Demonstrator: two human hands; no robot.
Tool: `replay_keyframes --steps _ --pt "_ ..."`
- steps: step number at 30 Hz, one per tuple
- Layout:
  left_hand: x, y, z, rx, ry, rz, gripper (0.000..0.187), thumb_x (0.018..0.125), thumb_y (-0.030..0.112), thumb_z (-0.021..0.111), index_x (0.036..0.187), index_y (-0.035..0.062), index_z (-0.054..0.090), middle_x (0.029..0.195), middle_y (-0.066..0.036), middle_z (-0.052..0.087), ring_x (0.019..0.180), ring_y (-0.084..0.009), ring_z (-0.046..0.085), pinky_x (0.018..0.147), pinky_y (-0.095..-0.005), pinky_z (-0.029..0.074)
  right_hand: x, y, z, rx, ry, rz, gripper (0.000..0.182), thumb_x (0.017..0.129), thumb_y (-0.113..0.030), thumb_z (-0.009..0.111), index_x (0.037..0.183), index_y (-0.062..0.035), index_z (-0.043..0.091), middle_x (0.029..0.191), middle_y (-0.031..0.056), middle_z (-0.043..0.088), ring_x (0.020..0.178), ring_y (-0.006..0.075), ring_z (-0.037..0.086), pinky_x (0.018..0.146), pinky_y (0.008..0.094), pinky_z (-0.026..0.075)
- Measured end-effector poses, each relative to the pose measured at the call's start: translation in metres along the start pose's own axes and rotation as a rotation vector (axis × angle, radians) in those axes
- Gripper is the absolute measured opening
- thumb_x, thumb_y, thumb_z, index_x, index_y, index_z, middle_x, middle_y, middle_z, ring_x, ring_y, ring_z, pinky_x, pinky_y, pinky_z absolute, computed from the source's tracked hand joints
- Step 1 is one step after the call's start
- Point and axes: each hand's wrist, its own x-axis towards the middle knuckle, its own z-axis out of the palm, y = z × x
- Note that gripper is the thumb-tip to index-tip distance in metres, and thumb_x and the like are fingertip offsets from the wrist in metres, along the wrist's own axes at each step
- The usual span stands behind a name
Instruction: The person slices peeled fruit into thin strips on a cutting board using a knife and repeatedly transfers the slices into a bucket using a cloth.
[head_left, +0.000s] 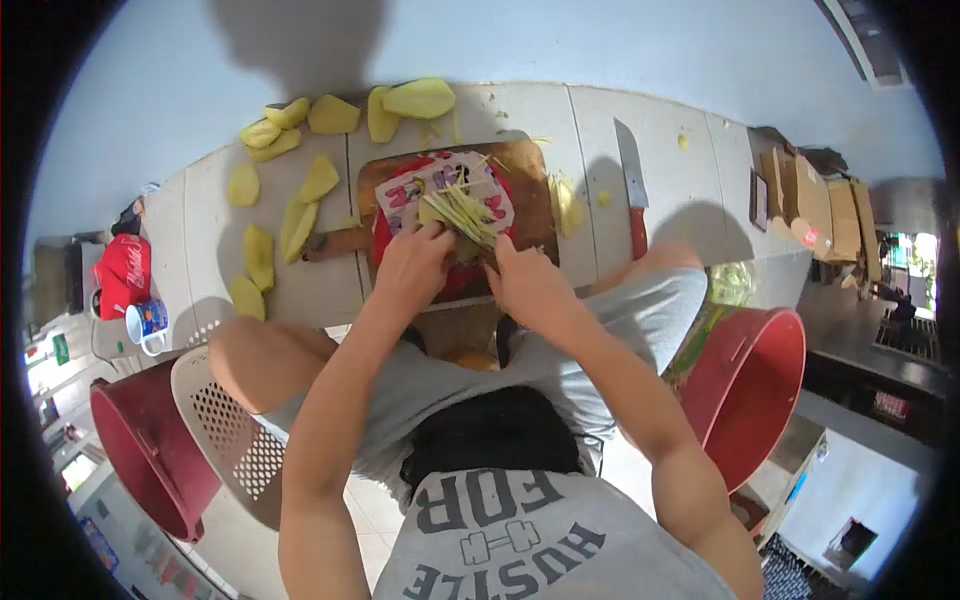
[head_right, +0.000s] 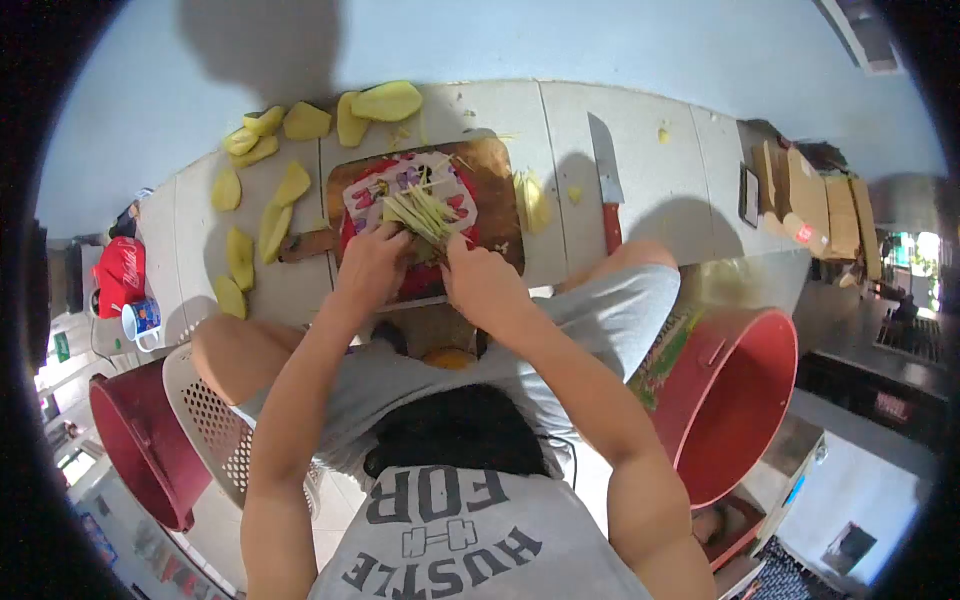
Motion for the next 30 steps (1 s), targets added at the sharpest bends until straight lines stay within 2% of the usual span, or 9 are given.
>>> replay_keyframes --steps 3,9,12,14,18,22,24,28,30 --pt "0.002 -0.001 0.002 -0.085 0.100 0.039 0.027 0.074 0.008 0.074 0.100 0.0047 0.069 0.101 -0.014 0.066 0.094 -0.0371 0.064 0.079 -0.0478 0.054 -0.002 -0.014 -0.012 0.029 -0.027 -0.006 0.028 0.097 -0.022 0.059 0.107 0.0008 0.047 0.073 0.0280 0.065 0.075 0.0494 0.066 0.070 0.0572 0.054" --pt "0.001 0.002 -0.005 -0.006 0.000 -0.013 0.033 0.075 0.003 0.070 0.108 0.0068 0.070 0.102 -0.013 0.067 0.096 -0.0367 0.064 0.082 -0.0455 0.055 0.003 -0.004 -0.001 0.023 -0.052 0.028 0.029 0.097 -0.023 0.059 0.108 0.0004 0.047 0.075 0.0289 0.065 0.077 0.0498 0.067 0.069 0.0578 0.054" --pt "0.004 -0.001 -0.003 -0.023 0.130 0.074 0.028 0.076 0.004 0.071 0.104 0.0070 0.070 0.101 -0.013 0.067 0.097 -0.0367 0.064 0.080 -0.0466 0.055 0.000 -0.015 -0.017 0.030 -0.067 0.007 0.029 0.097 -0.023 0.060 0.108 0.0004 0.047 0.075 0.0289 0.065 0.077 0.0503 0.067 0.070 0.0579 0.054" --pt "-0.007 0.000 0.005 -0.067 0.058 -0.013 0.027 0.074 0.007 0.073 0.100 0.0049 0.070 0.100 -0.015 0.066 0.095 -0.0378 0.064 0.079 -0.0484 0.053 0.000 -0.012 -0.007 0.042 -0.083 0.023 0.029 0.098 -0.025 0.058 0.108 -0.0002 0.048 0.079 0.0283 0.067 0.078 0.0495 0.068 0.070 0.0579 0.055" --pt "0.000 -0.001 -0.003 -0.088 0.061 -0.004 0.024 0.075 0.008 0.074 0.098 0.0049 0.071 0.100 -0.015 0.066 0.094 -0.0381 0.064 0.079 -0.0483 0.053 0.001 -0.005 -0.003 -0.025 -0.038 0.032 0.030 0.099 -0.028 0.057 0.108 -0.0002 0.050 0.084 0.0278 0.068 0.079 0.0487 0.069 0.070 0.0578 0.057" --pt "0.002 -0.003 0.001 -0.074 0.110 0.041 0.021 0.076 0.008 0.073 0.097 0.0060 0.070 0.098 -0.014 0.066 0.093 -0.0376 0.065 0.078 -0.0466 0.054 0.007 -0.012 -0.016 -0.030 -0.070 -0.004 0.030 0.099 -0.028 0.057 0.108 -0.0002 0.050 0.083 0.0281 0.068 0.080 0.0484 0.069 0.071 0.0579 0.057" --pt "-0.015 0.002 0.006 -0.078 0.074 0.026 0.021 0.075 0.010 0.075 0.096 0.0061 0.070 0.098 -0.014 0.066 0.091 -0.0376 0.064 0.076 -0.0478 0.054 0.001 -0.008 0.000 0.074 -0.017 -0.011 0.030 0.098 -0.025 0.059 0.108 0.0006 0.048 0.072 0.0275 0.065 0.072 0.0493 0.066 0.067 0.0579 0.054" --pt "-0.002 0.001 -0.005 -0.047 0.056 0.011 0.023 0.076 0.006 0.072 0.098 0.0049 0.069 0.101 -0.012 0.067 0.095 -0.0366 0.065 0.081 -0.0443 0.056 0.002 -0.010 -0.001 0.029 -0.030 0.020 0.030 0.097 -0.024 0.059 0.109 0.0006 0.048 0.073 0.0280 0.065 0.073 0.0491 0.066 0.067 0.0585 0.054" --pt "-0.002 0.001 -0.004 -0.059 0.084 0.033 0.024 0.075 0.006 0.072 0.099 0.0045 0.068 0.101 -0.012 0.067 0.095 -0.0364 0.065 0.081 -0.0441 0.056 0.002 -0.020 -0.016 -0.002 -0.080 0.034 0.027 0.099 -0.027 0.057 0.105 -0.0013 0.050 0.087 0.0274 0.068 0.083 0.0476 0.068 0.074 0.0564 0.057"
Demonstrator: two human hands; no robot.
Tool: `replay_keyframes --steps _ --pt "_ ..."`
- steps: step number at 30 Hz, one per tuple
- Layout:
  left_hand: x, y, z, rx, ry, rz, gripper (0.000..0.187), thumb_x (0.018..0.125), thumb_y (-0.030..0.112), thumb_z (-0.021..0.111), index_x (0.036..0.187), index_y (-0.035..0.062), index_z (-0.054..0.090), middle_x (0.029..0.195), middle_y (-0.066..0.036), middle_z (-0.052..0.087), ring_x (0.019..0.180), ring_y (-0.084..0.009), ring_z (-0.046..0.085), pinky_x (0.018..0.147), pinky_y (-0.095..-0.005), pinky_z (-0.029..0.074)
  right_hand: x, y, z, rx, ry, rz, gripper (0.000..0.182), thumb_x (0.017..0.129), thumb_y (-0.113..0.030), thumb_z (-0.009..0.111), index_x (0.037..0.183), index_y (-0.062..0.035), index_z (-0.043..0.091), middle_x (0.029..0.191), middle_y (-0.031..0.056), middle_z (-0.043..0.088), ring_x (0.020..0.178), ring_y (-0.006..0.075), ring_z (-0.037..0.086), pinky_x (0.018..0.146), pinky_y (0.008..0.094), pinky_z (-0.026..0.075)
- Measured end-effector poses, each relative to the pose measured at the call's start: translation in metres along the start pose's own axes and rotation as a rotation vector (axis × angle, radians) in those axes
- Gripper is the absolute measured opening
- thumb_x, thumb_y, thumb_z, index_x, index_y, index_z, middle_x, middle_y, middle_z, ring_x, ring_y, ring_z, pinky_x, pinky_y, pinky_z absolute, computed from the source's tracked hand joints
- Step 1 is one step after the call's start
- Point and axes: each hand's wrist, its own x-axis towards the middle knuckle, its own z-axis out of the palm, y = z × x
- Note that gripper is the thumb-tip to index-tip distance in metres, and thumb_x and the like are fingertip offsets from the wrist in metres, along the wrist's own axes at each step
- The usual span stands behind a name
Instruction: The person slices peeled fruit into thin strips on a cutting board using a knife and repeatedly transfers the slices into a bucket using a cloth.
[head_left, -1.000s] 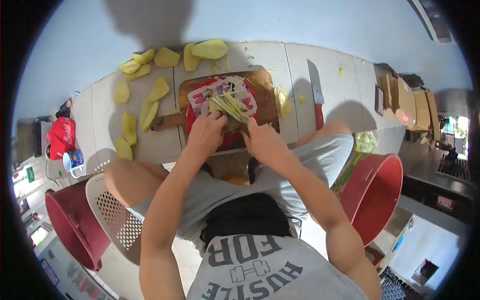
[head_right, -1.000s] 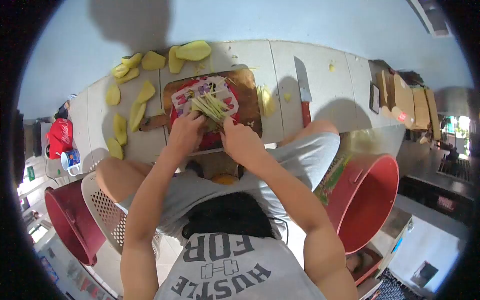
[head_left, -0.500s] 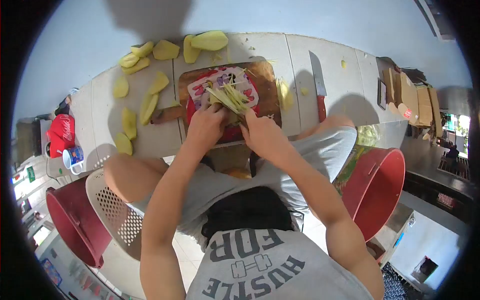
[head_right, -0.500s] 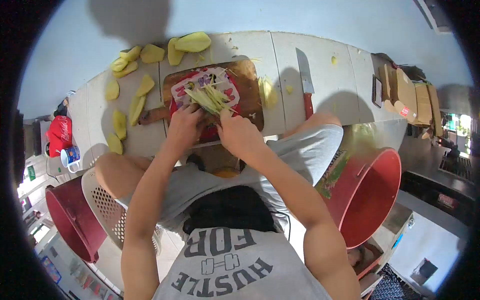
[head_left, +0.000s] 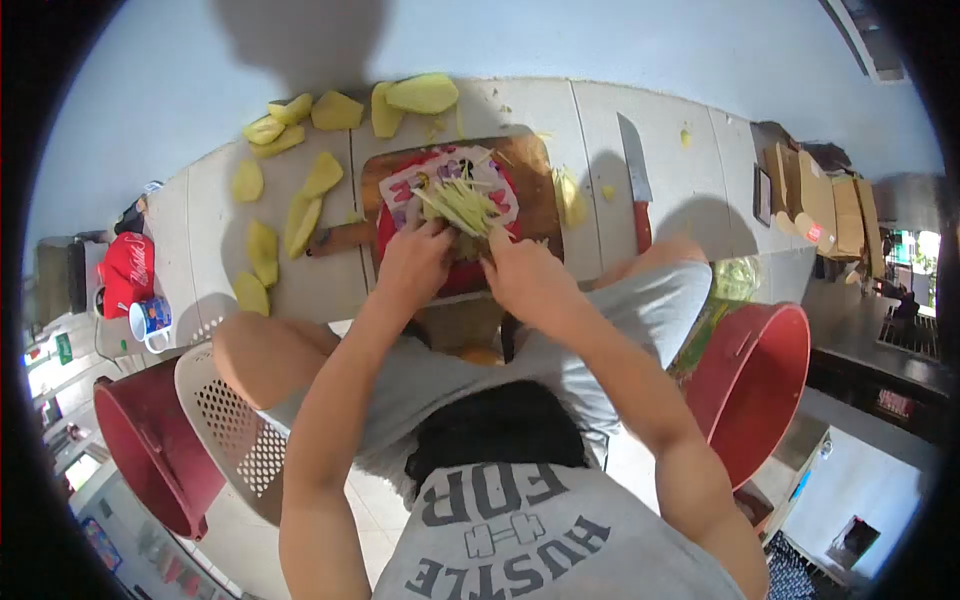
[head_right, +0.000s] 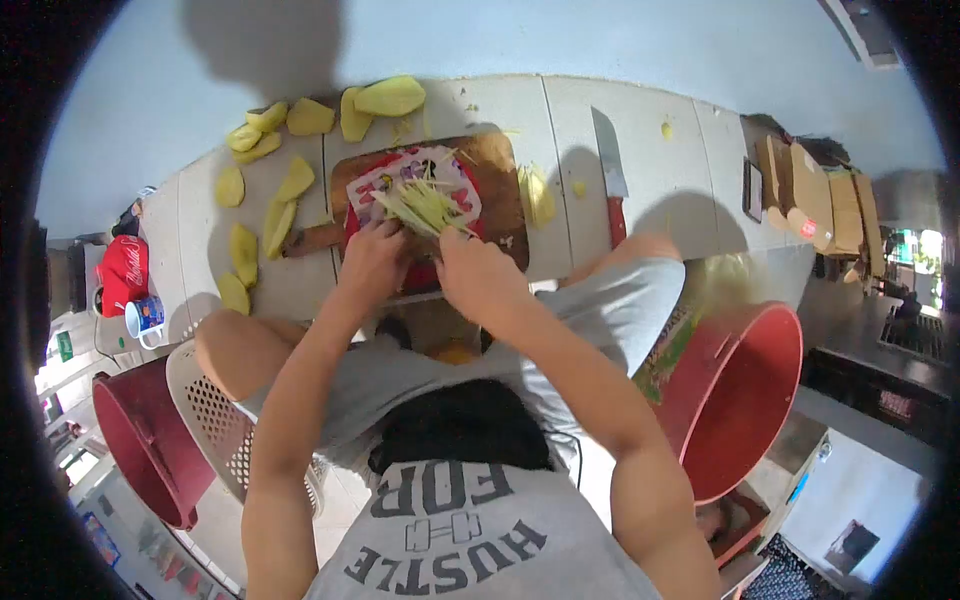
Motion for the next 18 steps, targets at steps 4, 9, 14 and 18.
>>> replay_keyframes --steps 4,9,14,18 --pt "-0.009 -0.002 0.012 -0.040 0.051 0.008 0.026 0.075 0.009 0.074 0.100 0.0061 0.069 0.098 -0.012 0.066 0.093 -0.0358 0.064 0.078 -0.0458 0.055 0.001 0.006 0.013 0.085 0.100 -0.102 0.031 0.097 -0.022 0.060 0.112 0.0014 0.049 0.076 0.0289 0.066 0.074 0.0486 0.067 0.069 0.0573 0.055" --pt "-0.013 0.000 0.008 0.009 0.025 0.058 0.029 0.075 0.011 0.076 0.102 0.0069 0.070 0.098 -0.013 0.067 0.089 -0.0361 0.064 0.076 -0.0469 0.054 0.005 0.011 0.016 0.017 0.088 -0.114 0.028 0.097 -0.021 0.059 0.108 0.0025 0.048 0.077 0.0290 0.067 0.075 0.0478 0.068 0.068 0.0566 0.055" --pt "-0.012 -0.002 0.010 0.006 -0.020 -0.012 0.025 0.076 0.010 0.075 0.099 0.0056 0.068 0.100 -0.009 0.066 0.098 -0.0323 0.064 0.081 -0.0437 0.056 0.001 0.020 0.027 0.049 0.069 -0.081 0.029 0.097 -0.021 0.060 0.110 0.0021 0.048 0.079 0.0294 0.067 0.076 0.0488 0.068 0.067 0.0566 0.055" --pt "-0.016 -0.002 0.014 -0.025 0.042 0.048 0.024 0.075 0.010 0.075 0.097 0.0066 0.069 0.097 -0.012 0.067 0.090 -0.0355 0.064 0.080 -0.0456 0.055 0.000 0.014 0.017 -0.008 0.126 -0.119 0.030 0.097 -0.022 0.060 0.111 0.0015 0.047 0.079 0.0298 0.067 0.074 0.0493 0.067 0.066 0.0568 0.055"
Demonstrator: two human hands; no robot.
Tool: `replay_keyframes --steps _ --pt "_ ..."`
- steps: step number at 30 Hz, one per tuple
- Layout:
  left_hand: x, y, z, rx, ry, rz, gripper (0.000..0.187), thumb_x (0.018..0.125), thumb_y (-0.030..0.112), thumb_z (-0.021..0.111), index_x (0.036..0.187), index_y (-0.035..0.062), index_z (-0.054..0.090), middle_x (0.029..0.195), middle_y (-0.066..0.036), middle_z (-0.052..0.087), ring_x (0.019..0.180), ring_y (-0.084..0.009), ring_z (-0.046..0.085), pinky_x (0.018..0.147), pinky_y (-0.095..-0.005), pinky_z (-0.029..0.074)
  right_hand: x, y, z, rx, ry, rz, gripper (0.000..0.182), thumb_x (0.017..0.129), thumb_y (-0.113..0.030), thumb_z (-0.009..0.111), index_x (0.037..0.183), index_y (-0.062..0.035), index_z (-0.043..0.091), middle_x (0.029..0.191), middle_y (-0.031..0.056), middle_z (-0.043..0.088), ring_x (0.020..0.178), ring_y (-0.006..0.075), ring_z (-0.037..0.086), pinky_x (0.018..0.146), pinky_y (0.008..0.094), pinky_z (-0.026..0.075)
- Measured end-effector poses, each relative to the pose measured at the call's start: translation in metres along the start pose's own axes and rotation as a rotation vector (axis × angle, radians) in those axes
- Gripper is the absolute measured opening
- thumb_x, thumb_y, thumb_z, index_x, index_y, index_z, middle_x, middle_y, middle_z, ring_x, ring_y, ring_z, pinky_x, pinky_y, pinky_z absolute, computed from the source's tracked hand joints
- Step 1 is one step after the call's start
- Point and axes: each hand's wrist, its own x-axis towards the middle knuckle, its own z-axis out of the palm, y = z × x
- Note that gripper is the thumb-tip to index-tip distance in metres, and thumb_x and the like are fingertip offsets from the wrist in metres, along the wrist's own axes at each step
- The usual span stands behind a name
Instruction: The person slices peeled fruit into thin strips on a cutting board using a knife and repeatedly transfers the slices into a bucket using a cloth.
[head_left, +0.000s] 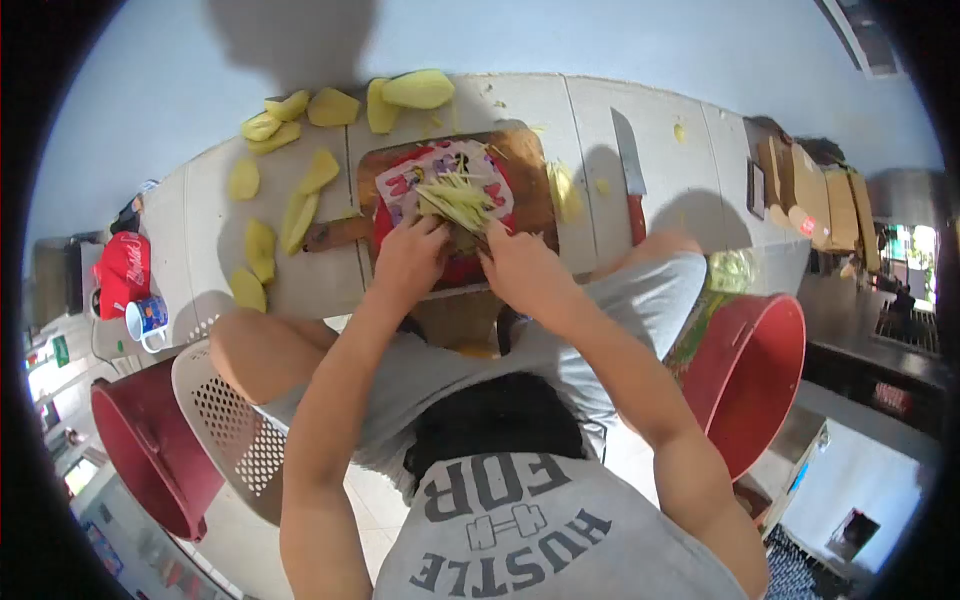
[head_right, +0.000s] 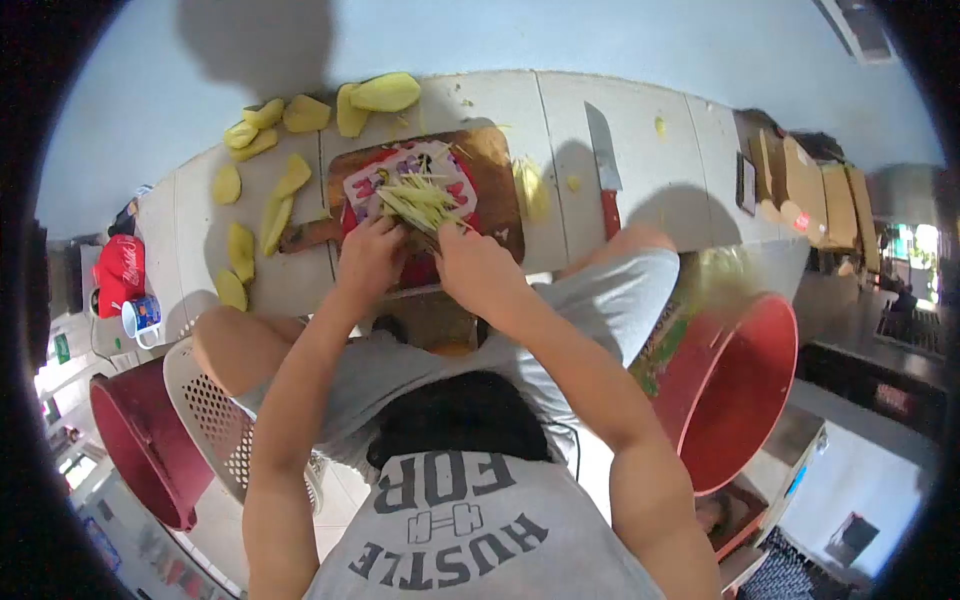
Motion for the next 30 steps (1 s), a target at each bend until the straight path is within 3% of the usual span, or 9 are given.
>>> replay_keyframes --steps 3,6,21,24,30 --pt "0.002 -0.004 0.002 -0.007 0.073 0.019 0.023 0.075 0.010 0.075 0.097 0.0062 0.069 0.097 -0.012 0.067 0.090 -0.0355 0.064 0.079 -0.0452 0.054 -0.001 -0.024 -0.018 0.042 -0.090 0.092 0.027 0.097 -0.025 0.058 0.107 -0.0013 0.049 0.083 0.0265 0.068 0.082 0.0474 0.069 0.071 0.0578 0.056" --pt "0.005 -0.004 0.000 -0.031 0.107 0.051 0.022 0.074 0.009 0.074 0.096 0.0073 0.070 0.096 -0.011 0.067 0.089 -0.0352 0.064 0.078 -0.0458 0.054 -0.002 -0.003 0.005 0.066 -0.123 0.134 0.026 0.098 -0.025 0.057 0.106 -0.0018 0.049 0.084 0.0272 0.068 0.083 0.0476 0.068 0.071 0.0586 0.056" --pt "0.003 -0.006 0.003 -0.011 0.084 0.032 0.019 0.076 0.011 0.074 0.094 0.0058 0.071 0.097 -0.012 0.067 0.096 -0.0347 0.064 0.080 -0.0457 0.054 -0.006 -0.027 -0.019 0.024 -0.121 0.114 0.033 0.098 -0.028 0.057 0.111 0.0011 0.048 0.081 0.0287 0.068 0.079 0.0493 0.068 0.069 0.0581 0.056" --pt "-0.004 -0.002 0.001 -0.005 0.085 0.014 0.019 0.076 0.011 0.074 0.094 0.0048 0.070 0.098 -0.012 0.067 0.097 -0.0350 0.064 0.081 -0.0450 0.055 -0.005 -0.002 0.018 0.111 -0.049 0.097 0.033 0.097 -0.024 0.060 0.117 -0.0010 0.047 0.077 0.0291 0.066 0.077 0.0510 0.066 0.069 0.0594 0.054" --pt "0.001 -0.010 0.005 0.027 0.087 0.052 0.021 0.076 0.010 0.074 0.095 0.0049 0.070 0.098 -0.013 0.067 0.098 -0.0357 0.063 0.081 -0.0450 0.055 -0.004 -0.024 -0.009 0.064 -0.072 0.081 0.032 0.097 -0.023 0.060 0.115 0.0002 0.046 0.077 0.0300 0.066 0.077 0.0506 0.066 0.069 0.0596 0.054"
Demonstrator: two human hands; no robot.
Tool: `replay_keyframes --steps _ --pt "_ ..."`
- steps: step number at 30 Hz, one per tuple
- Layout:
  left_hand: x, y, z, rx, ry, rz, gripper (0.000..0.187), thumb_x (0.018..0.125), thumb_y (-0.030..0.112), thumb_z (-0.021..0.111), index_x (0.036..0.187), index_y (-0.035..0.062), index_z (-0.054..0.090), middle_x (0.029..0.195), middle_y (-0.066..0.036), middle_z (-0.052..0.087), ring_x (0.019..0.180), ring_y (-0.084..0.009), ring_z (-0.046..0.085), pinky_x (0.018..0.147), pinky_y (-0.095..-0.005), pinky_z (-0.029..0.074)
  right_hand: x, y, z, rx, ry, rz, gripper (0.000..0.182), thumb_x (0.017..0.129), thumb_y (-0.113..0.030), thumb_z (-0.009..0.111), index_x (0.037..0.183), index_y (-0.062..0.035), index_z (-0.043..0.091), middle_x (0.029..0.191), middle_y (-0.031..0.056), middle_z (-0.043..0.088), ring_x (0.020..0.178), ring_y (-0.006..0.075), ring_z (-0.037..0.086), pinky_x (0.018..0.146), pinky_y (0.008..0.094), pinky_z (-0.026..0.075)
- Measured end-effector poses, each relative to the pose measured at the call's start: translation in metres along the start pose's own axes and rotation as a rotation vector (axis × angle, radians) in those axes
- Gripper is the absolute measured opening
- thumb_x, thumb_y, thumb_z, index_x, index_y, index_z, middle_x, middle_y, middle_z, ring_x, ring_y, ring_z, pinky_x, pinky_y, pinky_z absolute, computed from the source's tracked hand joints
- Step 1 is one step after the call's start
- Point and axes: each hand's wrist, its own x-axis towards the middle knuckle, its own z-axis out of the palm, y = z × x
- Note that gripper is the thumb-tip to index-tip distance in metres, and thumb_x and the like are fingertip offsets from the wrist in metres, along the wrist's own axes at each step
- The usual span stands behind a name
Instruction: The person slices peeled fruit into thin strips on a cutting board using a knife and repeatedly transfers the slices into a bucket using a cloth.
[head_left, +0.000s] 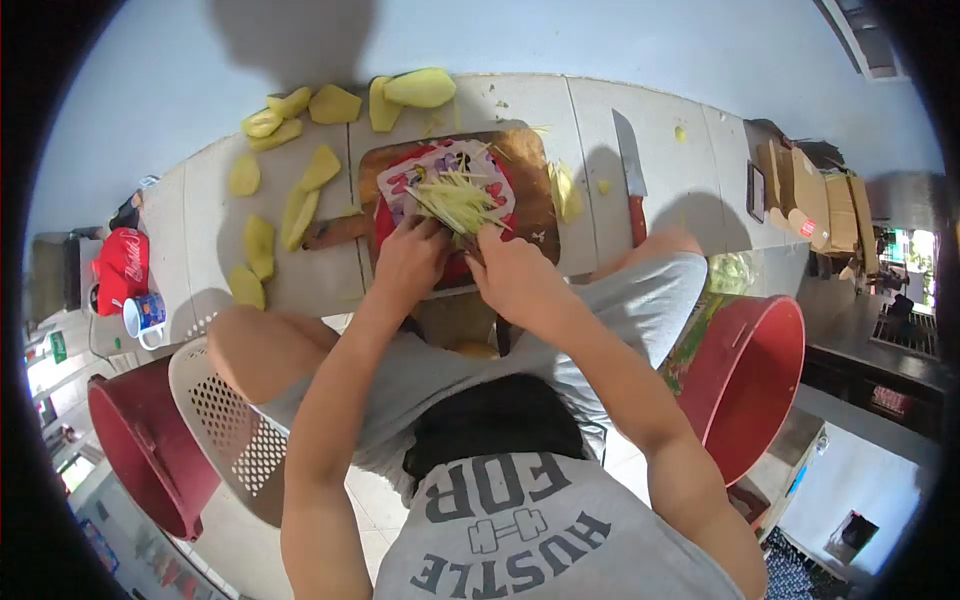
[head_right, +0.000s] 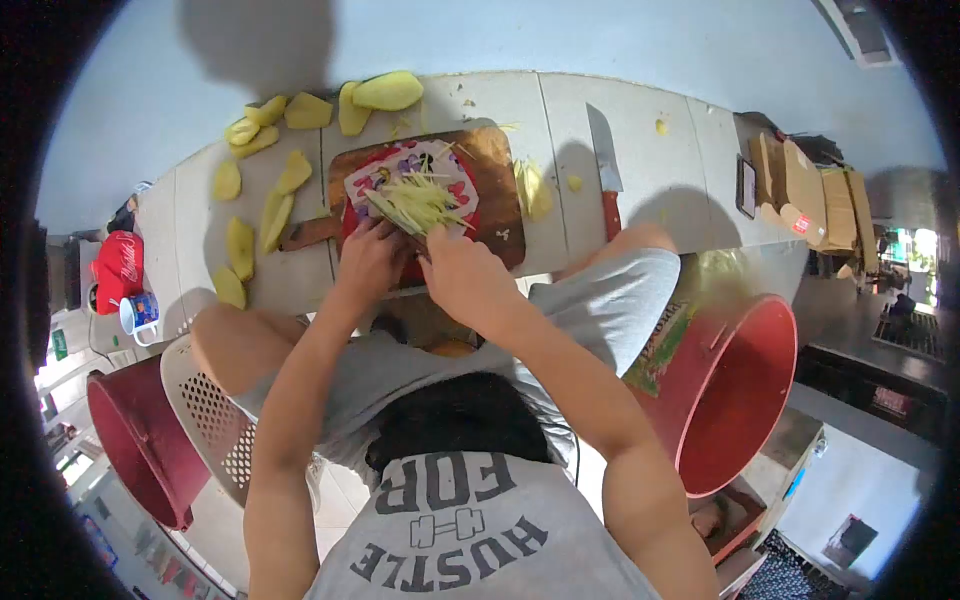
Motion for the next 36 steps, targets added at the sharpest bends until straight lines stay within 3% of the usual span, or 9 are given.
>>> replay_keyframes --steps 5,15,18,22,25,27,30,33,36 --pt "-0.008 0.002 0.001 0.047 -0.062 -0.047 0.020 0.078 0.010 0.070 0.097 0.0077 0.071 0.100 -0.008 0.066 0.097 -0.0325 0.063 0.081 -0.0416 0.056 -0.003 0.018 0.018 0.005 -0.001 0.019 0.033 0.098 -0.024 0.060 0.113 0.0020 0.046 0.077 0.0304 0.066 0.077 0.0505 0.066 0.068 0.0589 0.054" --pt "-0.008 0.001 0.000 0.019 -0.046 -0.047 0.019 0.079 0.010 0.072 0.098 0.0078 0.071 0.100 -0.009 0.065 0.099 -0.0345 0.062 0.083 -0.0429 0.055 -0.002 0.019 0.023 -0.022 0.005 0.060 0.030 0.099 -0.025 0.056 0.110 0.0013 0.047 0.082 0.0294 0.067 0.080 0.0499 0.068 0.069 0.0590 0.056" --pt "0.003 0.009 -0.009 -0.009 0.028 -0.008 0.016 0.074 0.008 0.074 0.090 0.0056 0.070 0.099 -0.011 0.066 0.100 -0.0362 0.060 0.085 -0.0460 0.053 0.000 0.018 0.016 -0.030 -0.032 0.034 0.030 0.099 -0.026 0.057 0.109 0.0008 0.047 0.082 0.0291 0.067 0.080 0.0503 0.068 0.069 0.0590 0.056" --pt "-0.005 0.013 -0.011 0.032 -0.091 -0.072 0.023 0.079 0.007 0.070 0.102 0.0054 0.071 0.102 -0.012 0.065 0.107 -0.0377 0.058 0.090 -0.0451 0.053 -0.005 0.003 0.008 -0.027 -0.016 0.033 0.030 0.098 -0.026 0.058 0.108 0.0010 0.047 0.080 0.0287 0.067 0.079 0.0505 0.068 0.069 0.0589 0.056" --pt "-0.010 0.008 -0.007 0.015 -0.093 -0.057 0.023 0.079 0.005 0.069 0.102 0.0048 0.071 0.103 -0.012 0.065 0.107 -0.0375 0.058 0.091 -0.0445 0.053 -0.009 0.004 0.014 0.007 -0.037 0.031 0.031 0.099 -0.026 0.057 0.110 0.0012 0.048 0.080 0.0295 0.067 0.079 0.0505 0.068 0.070 0.0586 0.056" --pt "-0.014 0.008 -0.007 0.012 -0.089 -0.035 0.023 0.079 0.005 0.068 0.102 0.0043 0.070 0.103 -0.012 0.066 0.106 -0.0374 0.058 0.091 -0.0439 0.052 -0.009 0.020 0.035 0.044 0.055 0.018 0.043 0.097 -0.022 0.061 0.125 0.0058 0.044 0.074 0.0312 0.065 0.074 0.0513 0.066 0.068 0.0594 0.054" --pt "-0.009 0.000 -0.007 0.072 -0.120 -0.018 0.023 0.079 0.005 0.067 0.102 0.0044 0.070 0.104 -0.011 0.066 0.105 -0.0369 0.059 0.092 -0.0427 0.052 -0.011 0.019 0.029 -0.042 0.063 0.009 0.050 0.097 -0.022 0.060 0.132 0.0069 0.041 0.073 0.0314 0.064 0.072 0.0514 0.065 0.068 0.0595 0.054" --pt "-0.007 0.007 -0.007 0.034 -0.043 -0.051 0.022 0.080 0.005 0.066 0.101 0.0048 0.071 0.103 -0.011 0.066 0.105 -0.0366 0.059 0.091 -0.0421 0.052 -0.012 -0.005 0.005 -0.020 -0.049 0.058 0.042 0.100 -0.027 0.056 0.125 0.0046 0.045 0.082 0.0301 0.067 0.079 0.0496 0.068 0.072 0.0578 0.056" --pt "-0.015 0.009 -0.006 0.031 -0.073 -0.030 0.022 0.079 0.005 0.065 0.101 0.0052 0.071 0.103 -0.010 0.066 0.105 -0.0357 0.059 0.091 -0.0419 0.052 -0.011 0.027 0.042 0.016 -0.008 0.058 0.037 0.098 -0.025 0.058 0.120 0.0031 0.046 0.082 0.0301 0.068 0.080 0.0492 0.068 0.073 0.0582 0.056"
